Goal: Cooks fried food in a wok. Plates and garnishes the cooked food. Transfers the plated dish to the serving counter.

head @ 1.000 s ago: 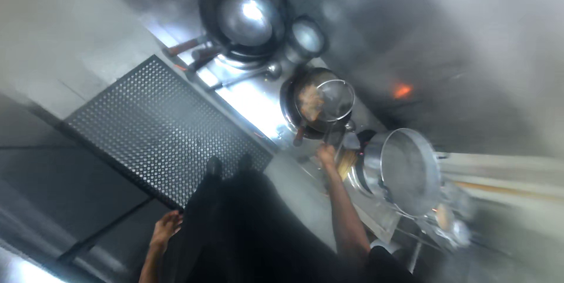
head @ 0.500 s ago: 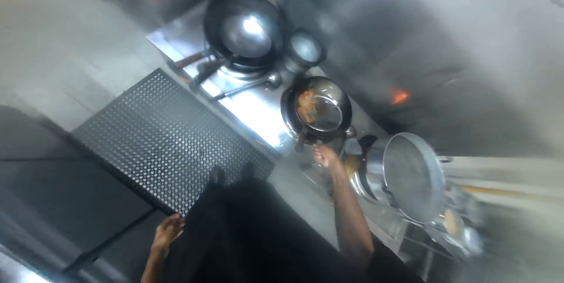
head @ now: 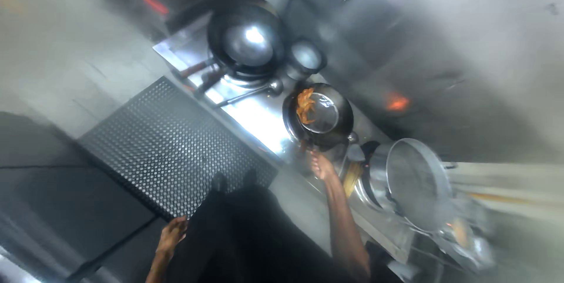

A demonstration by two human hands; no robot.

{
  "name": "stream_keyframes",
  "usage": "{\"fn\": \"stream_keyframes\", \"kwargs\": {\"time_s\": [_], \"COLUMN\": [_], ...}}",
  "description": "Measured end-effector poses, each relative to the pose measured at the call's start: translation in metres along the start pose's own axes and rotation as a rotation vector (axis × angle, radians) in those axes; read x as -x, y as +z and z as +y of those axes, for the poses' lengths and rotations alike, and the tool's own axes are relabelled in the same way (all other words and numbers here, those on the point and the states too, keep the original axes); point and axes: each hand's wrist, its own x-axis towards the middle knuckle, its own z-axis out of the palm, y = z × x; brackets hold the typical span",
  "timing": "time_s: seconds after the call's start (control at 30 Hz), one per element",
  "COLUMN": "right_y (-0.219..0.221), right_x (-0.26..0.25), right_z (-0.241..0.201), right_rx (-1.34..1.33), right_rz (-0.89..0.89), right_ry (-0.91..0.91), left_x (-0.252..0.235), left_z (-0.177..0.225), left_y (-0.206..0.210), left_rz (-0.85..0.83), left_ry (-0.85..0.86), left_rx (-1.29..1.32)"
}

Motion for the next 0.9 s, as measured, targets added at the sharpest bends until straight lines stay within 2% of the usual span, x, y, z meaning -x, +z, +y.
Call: {"fn": "stream_keyframes", "kwargs": {"time_s": [0.17, 0.43, 0.57, 0.9], "right_y": [-0.009, -0.015, -0.014, -0.011], "right_x": [0.017, 0.026, 0.020, 0.018], "right_z": [0.003, 0.005, 0.003, 0.005], "right_rx": [0.009, -0.025, -0.053, -0.066], "right_rz": [-0.004, -0.020, -0.040, -0.047], "right_ry": [0.011, 0.007, 0.027, 0.022], "left_x": [-0.018, -0.051, -0.056, -0.048], "left_z": [0.017, 0.072, 0.088, 0.092], "left_y": [0.009, 0.045, 0.057, 0.066], "left_rz": [-0.005, -0.120, -0.154, -0.201], "left_ry": [0.156, 0.315, 0.317, 0.376], "left_rx": [-0.008, -0.057, -0.081, -0.138]}}
